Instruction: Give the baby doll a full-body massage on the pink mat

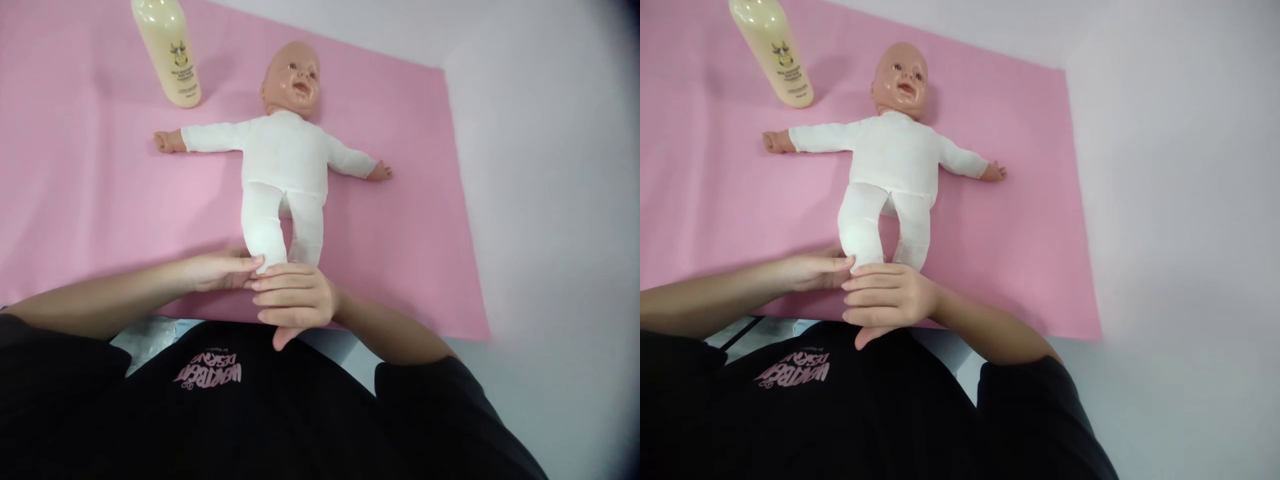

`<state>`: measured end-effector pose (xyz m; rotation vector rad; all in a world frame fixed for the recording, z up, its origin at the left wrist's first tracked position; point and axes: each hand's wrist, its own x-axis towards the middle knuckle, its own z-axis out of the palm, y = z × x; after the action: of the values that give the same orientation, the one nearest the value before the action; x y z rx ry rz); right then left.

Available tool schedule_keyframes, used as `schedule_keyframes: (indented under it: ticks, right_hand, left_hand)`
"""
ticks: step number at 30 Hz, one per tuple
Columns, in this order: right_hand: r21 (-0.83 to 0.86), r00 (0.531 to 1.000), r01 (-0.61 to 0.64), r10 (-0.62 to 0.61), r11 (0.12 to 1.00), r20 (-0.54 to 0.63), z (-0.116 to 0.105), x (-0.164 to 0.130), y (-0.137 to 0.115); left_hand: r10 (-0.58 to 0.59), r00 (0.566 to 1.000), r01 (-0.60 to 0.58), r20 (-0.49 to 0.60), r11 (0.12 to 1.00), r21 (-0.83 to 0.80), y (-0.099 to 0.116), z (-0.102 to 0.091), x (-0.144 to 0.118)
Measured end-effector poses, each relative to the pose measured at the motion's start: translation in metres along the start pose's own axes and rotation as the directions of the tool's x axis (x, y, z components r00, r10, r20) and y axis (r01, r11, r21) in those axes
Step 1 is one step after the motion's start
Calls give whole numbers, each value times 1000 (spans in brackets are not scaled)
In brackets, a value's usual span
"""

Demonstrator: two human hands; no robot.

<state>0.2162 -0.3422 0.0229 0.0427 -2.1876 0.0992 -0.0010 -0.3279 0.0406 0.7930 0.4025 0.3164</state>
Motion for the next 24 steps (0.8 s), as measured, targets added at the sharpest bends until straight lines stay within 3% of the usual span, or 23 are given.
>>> schedule_keyframes:
  ticks: [4, 10, 17, 21, 24]
  right_hand:
    - [-7, 995, -89, 89, 996, 52, -3, 3, -4]
    - [-8, 994, 39, -40, 999, -97, -2, 13, -9]
    - [-164, 999, 3, -11, 986, -45, -3, 14, -5]
    - [-118, 994, 56, -67, 991, -92, -3, 13, -7]
    - [-79, 998, 34, -38, 996, -46, -4, 15, -7]
  left_hand:
    - [16, 1000, -16, -10, 1000, 3, 0, 0, 1]
    - [-34, 999, 34, -25, 999, 3, 2, -3, -3]
    - [-9, 998, 11, -67, 1000, 26, 4, -6, -5]
    - [-19, 996, 26, -85, 996, 83, 6, -4, -5]
    - [-18, 994, 29, -112, 995, 99, 8, -4, -4]
